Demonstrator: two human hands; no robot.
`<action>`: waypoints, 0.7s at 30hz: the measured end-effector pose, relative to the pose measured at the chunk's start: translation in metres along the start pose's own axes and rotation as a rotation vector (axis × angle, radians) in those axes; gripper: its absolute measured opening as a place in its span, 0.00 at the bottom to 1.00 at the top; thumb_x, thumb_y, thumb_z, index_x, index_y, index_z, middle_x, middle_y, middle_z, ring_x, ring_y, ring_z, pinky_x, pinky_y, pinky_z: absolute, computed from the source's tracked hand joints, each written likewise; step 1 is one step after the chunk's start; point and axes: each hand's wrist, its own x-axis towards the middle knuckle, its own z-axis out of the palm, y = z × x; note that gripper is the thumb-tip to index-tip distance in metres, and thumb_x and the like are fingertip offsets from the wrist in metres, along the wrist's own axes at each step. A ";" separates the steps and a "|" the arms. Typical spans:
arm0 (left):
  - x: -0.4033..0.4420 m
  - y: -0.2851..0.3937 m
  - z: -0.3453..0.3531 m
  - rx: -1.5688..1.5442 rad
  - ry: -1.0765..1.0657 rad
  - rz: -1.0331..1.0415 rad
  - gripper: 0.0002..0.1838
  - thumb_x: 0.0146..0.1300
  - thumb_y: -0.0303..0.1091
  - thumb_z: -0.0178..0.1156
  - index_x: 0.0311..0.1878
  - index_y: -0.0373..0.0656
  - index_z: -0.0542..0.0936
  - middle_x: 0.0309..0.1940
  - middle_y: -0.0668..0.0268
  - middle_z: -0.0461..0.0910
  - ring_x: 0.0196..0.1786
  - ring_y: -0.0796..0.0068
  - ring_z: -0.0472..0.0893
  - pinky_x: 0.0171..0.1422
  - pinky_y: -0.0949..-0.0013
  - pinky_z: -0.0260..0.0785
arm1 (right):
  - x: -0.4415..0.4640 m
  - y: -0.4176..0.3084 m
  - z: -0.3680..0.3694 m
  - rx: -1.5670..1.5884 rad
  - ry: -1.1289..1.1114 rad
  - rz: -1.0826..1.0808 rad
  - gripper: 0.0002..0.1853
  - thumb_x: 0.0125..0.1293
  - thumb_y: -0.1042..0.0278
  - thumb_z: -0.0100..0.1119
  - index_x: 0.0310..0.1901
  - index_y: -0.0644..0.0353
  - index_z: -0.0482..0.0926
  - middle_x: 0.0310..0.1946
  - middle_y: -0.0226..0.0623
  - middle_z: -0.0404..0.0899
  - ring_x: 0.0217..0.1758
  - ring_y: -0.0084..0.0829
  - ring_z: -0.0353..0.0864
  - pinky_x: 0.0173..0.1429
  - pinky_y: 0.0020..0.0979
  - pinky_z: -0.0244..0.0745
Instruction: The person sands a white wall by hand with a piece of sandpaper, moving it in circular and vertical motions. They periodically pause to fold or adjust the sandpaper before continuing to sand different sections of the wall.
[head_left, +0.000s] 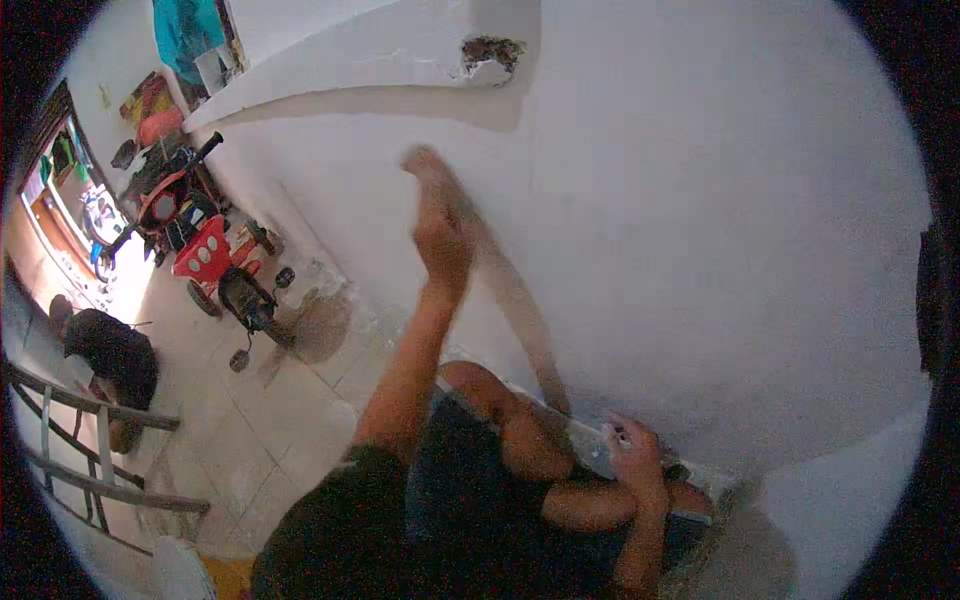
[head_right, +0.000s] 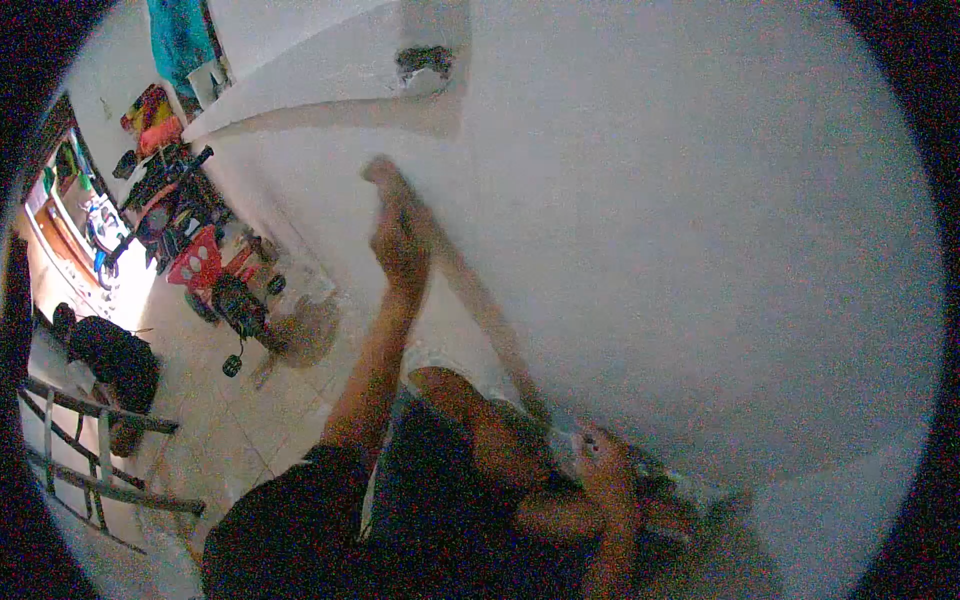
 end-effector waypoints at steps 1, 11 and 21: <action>-0.029 0.003 0.003 -0.010 -0.002 0.182 0.23 0.75 0.22 0.49 0.71 0.38 0.73 0.67 0.42 0.75 0.63 0.50 0.82 0.57 0.55 0.79 | 0.000 0.019 0.006 -0.031 0.001 -0.032 0.17 0.72 0.65 0.62 0.59 0.59 0.83 0.49 0.50 0.87 0.51 0.43 0.87 0.59 0.40 0.79; 0.020 -0.045 -0.016 0.013 -0.001 -0.290 0.25 0.77 0.34 0.52 0.73 0.37 0.71 0.67 0.48 0.77 0.56 0.55 0.86 0.58 0.62 0.77 | -0.001 0.013 -0.003 0.027 -0.025 0.015 0.19 0.73 0.61 0.62 0.60 0.60 0.82 0.54 0.49 0.86 0.51 0.42 0.87 0.58 0.41 0.80; -0.061 -0.046 -0.021 -0.037 -0.203 -0.116 0.26 0.76 0.26 0.47 0.77 0.40 0.67 0.75 0.50 0.68 0.74 0.59 0.73 0.72 0.59 0.70 | -0.003 0.023 0.000 -0.055 -0.036 -0.046 0.18 0.74 0.60 0.61 0.59 0.60 0.83 0.55 0.48 0.86 0.56 0.42 0.86 0.62 0.41 0.77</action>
